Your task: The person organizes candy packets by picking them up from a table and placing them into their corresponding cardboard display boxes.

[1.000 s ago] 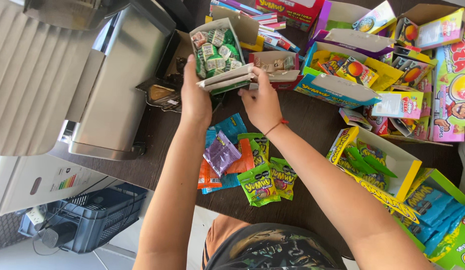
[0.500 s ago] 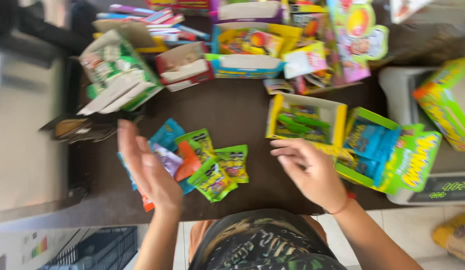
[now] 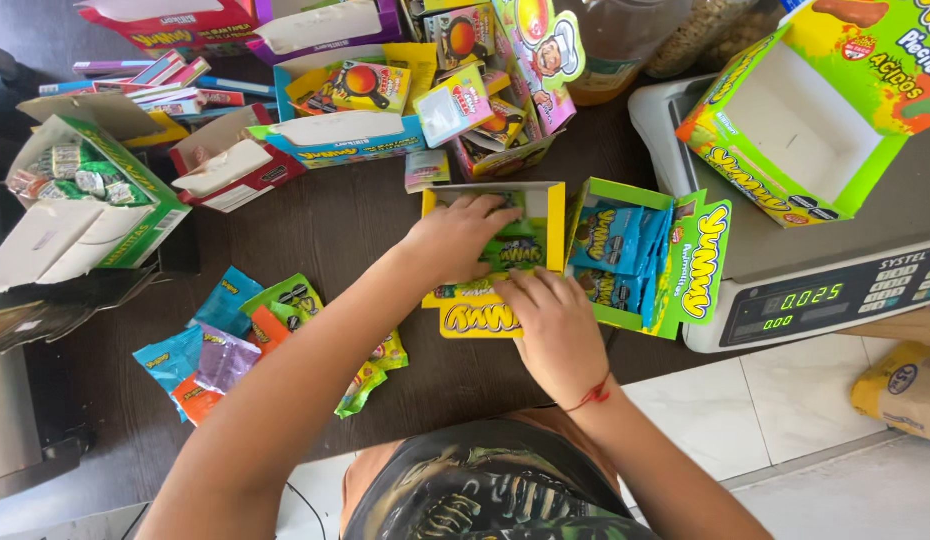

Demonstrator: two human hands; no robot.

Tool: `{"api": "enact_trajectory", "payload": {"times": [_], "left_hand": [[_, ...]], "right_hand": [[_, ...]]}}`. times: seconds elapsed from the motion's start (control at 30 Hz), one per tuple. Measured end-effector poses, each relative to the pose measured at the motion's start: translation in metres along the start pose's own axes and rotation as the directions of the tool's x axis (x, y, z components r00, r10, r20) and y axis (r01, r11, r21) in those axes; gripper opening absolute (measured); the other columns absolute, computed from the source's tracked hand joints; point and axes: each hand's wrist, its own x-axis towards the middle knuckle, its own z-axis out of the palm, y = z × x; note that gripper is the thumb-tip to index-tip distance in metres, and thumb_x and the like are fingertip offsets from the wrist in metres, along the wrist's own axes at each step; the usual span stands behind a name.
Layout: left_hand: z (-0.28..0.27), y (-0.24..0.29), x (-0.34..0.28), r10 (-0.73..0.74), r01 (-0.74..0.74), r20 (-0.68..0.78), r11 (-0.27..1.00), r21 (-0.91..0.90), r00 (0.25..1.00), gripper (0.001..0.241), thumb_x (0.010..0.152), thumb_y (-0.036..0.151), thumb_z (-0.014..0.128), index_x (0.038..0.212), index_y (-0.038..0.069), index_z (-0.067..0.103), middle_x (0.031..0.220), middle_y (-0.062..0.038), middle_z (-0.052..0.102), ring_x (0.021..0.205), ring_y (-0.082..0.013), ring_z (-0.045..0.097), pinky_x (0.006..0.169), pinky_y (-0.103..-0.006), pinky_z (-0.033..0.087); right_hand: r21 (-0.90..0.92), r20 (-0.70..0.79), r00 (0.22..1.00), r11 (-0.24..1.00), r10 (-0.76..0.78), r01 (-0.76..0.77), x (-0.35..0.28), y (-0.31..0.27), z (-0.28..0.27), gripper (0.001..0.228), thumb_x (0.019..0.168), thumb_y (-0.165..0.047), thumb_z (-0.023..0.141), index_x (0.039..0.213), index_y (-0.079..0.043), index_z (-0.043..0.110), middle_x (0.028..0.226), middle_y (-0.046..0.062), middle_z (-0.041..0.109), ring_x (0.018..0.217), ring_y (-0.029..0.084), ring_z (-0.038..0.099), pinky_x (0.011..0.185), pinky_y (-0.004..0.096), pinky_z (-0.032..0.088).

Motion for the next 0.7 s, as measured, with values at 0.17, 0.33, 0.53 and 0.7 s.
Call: {"api": "enact_trajectory", "payload": {"times": [0.17, 0.33, 0.53, 0.7], "left_hand": [[0.008, 0.004, 0.018, -0.057, 0.042, 0.176, 0.995, 0.086, 0.983, 0.104, 0.077, 0.042, 0.088, 0.162, 0.026, 0.029, 0.157, -0.013, 0.034, 0.140, -0.0387, 0.042, 0.097, -0.0552, 0.059], [-0.020, 0.017, 0.015, -0.048, 0.039, 0.310, 0.999, 0.035, 0.950, 0.112, 0.071, 0.025, 0.093, 0.163, 0.028, 0.028, 0.158, -0.017, 0.037, 0.141, -0.0440, 0.043, 0.100, -0.0562, 0.057], [0.022, 0.021, 0.031, 0.096, -0.169, 0.202, 0.906, 0.388, 0.975, 0.099, 0.071, 0.003, 0.087, 0.153, 0.037, 0.044, 0.158, -0.012, 0.038, 0.121, -0.0432, 0.061, 0.077, -0.0528, 0.065], [0.055, 0.011, 0.040, 0.253, -0.277, 0.116, 0.849, 0.451, 0.961, 0.060, 0.087, 0.014, 0.072, 0.139, 0.038, 0.057, 0.147, -0.008, 0.049, 0.111, -0.0451, 0.064, 0.063, -0.0503, 0.063]], "right_hand": [[-0.006, -0.084, 0.995, 0.999, -0.052, 0.052, -0.021, 0.010, 0.021, 0.076, 0.071, 0.003, 0.077, 0.141, -0.018, 0.056, 0.138, 0.014, 0.059, 0.134, 0.044, 0.050, 0.101, 0.062, 0.049], [-0.022, -0.130, 0.986, 0.995, -0.104, 0.102, -0.031, 0.015, 0.043, 0.106, 0.054, -0.004, 0.091, 0.150, -0.020, 0.048, 0.150, 0.016, 0.049, 0.140, 0.053, 0.041, 0.100, 0.066, 0.049], [0.044, -0.151, 0.981, 0.991, -0.118, 0.126, -0.028, 0.023, 0.047, 0.091, 0.060, -0.002, 0.085, 0.144, -0.020, 0.056, 0.148, 0.013, 0.052, 0.142, 0.050, 0.040, 0.106, 0.065, 0.044], [0.061, -0.157, 0.979, 0.988, -0.133, 0.144, -0.029, 0.025, 0.051, 0.087, 0.063, -0.006, 0.084, 0.144, -0.023, 0.057, 0.148, 0.010, 0.053, 0.141, 0.048, 0.042, 0.108, 0.063, 0.043]]}}
